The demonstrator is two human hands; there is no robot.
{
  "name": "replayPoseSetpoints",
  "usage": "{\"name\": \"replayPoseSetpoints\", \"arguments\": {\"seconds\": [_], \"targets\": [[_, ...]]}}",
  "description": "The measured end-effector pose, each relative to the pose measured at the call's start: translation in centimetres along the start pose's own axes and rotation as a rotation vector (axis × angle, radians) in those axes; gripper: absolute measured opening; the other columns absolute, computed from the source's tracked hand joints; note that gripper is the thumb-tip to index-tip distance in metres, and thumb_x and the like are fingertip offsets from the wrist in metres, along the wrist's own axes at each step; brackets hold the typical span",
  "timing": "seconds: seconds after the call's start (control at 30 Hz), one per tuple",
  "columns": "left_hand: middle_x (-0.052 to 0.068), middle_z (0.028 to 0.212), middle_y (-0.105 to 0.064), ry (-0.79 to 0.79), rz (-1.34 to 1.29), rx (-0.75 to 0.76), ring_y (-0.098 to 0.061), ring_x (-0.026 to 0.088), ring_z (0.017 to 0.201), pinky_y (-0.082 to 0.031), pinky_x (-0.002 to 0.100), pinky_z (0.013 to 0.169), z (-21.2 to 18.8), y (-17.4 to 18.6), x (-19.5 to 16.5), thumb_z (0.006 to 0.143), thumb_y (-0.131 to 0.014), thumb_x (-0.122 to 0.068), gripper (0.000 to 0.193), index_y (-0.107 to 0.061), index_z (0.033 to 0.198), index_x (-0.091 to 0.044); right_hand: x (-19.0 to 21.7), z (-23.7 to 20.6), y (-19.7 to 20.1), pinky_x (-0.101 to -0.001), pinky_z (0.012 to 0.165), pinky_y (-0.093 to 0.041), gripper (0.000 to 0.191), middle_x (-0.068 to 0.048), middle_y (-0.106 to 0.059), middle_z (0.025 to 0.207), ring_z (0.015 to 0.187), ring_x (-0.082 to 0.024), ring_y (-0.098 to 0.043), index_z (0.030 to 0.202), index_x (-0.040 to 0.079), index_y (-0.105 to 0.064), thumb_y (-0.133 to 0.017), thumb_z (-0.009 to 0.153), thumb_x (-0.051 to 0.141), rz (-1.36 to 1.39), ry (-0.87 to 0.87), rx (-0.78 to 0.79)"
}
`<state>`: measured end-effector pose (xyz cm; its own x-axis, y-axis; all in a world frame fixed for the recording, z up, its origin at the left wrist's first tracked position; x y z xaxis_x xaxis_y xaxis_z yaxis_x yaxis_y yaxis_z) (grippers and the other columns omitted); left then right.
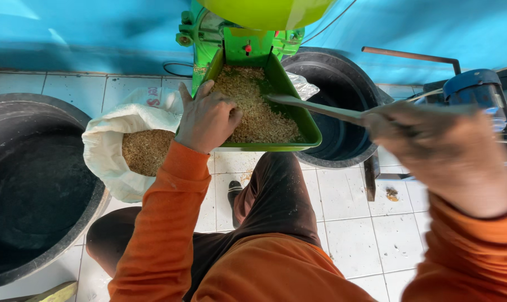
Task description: The person sits in front of a grain grinding machine and uses a wooden scoop to push grain from a green collection tray into the machine's hopper. They periodically pick debris out of grain in a white sack by hand and scoop more grain into the tray, repeating the feeding cycle.
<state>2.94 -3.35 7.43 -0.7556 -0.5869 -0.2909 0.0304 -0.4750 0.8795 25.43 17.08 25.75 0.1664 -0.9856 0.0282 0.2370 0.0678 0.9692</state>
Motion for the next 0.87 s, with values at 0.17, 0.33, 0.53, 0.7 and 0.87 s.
{"name": "replayPoseSetpoints", "arguments": {"seconds": [0.17,0.33,0.53,0.7,0.87], "targets": [[0.009,0.111,-0.072,-0.008,-0.033,0.124,-0.043,0.038,0.138,-0.015,0.084,0.105,0.5,0.1,-0.5,0.075,-0.078,-0.067,0.062,-0.079,0.106,-0.014,-7.6,0.0,1.7,-0.0221,0.045,-0.048,0.026,-0.006,-0.065,0.074,0.054,-0.007,-0.057,0.105,0.004,-0.070,-0.059,0.105,0.027,0.297,-0.031,0.043],[0.004,0.124,-0.070,-0.078,-0.066,0.127,-0.040,0.038,0.141,-0.012,0.084,0.107,0.7,0.2,-0.9,0.066,-0.083,-0.063,0.063,-0.078,0.112,-0.020,-11.3,0.2,2.7,-0.0195,0.053,-0.058,0.025,-0.005,-0.070,0.073,0.051,-0.007,-0.066,0.098,0.001,-0.073,-0.067,0.099,0.025,0.275,-0.061,0.168],[0.003,0.132,-0.065,-0.469,0.022,0.308,-0.037,0.036,0.144,-0.012,0.080,0.111,2.6,-2.8,-4.2,0.067,-0.085,-0.054,0.055,-0.076,0.117,-0.033,-7.5,2.8,3.7,-0.0239,0.042,-0.046,0.026,-0.006,-0.064,0.065,0.047,-0.011,-0.059,0.097,0.002,-0.078,-0.070,0.098,0.027,0.177,-0.158,0.241],[0.002,0.125,-0.069,-0.480,0.189,0.431,-0.043,0.030,0.146,-0.015,0.078,0.119,4.3,-5.8,-5.7,0.089,-0.071,-0.056,0.035,-0.078,0.107,-0.027,-3.4,3.6,2.9,-0.0291,0.034,-0.039,0.027,-0.008,-0.062,0.058,0.037,-0.015,-0.052,0.097,0.007,-0.081,-0.064,0.099,0.027,0.155,-0.307,0.283],[0.012,0.125,-0.068,-0.199,0.252,0.236,-0.044,0.038,0.140,-0.017,0.079,0.113,6.2,-6.0,-2.3,0.094,-0.069,-0.042,0.028,-0.077,0.102,-0.017,1.5,3.6,2.7,-0.0288,0.034,-0.040,0.027,-0.009,-0.073,0.064,0.037,-0.014,-0.056,0.105,0.007,-0.079,-0.067,0.096,0.030,-0.043,-0.056,0.196]]}}
Point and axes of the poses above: each hand's wrist, its own z-axis towards the middle knuckle, its own y-axis out of the back of the hand, x = y × z, the point moved 6 cm from there along z, towards the middle knuckle
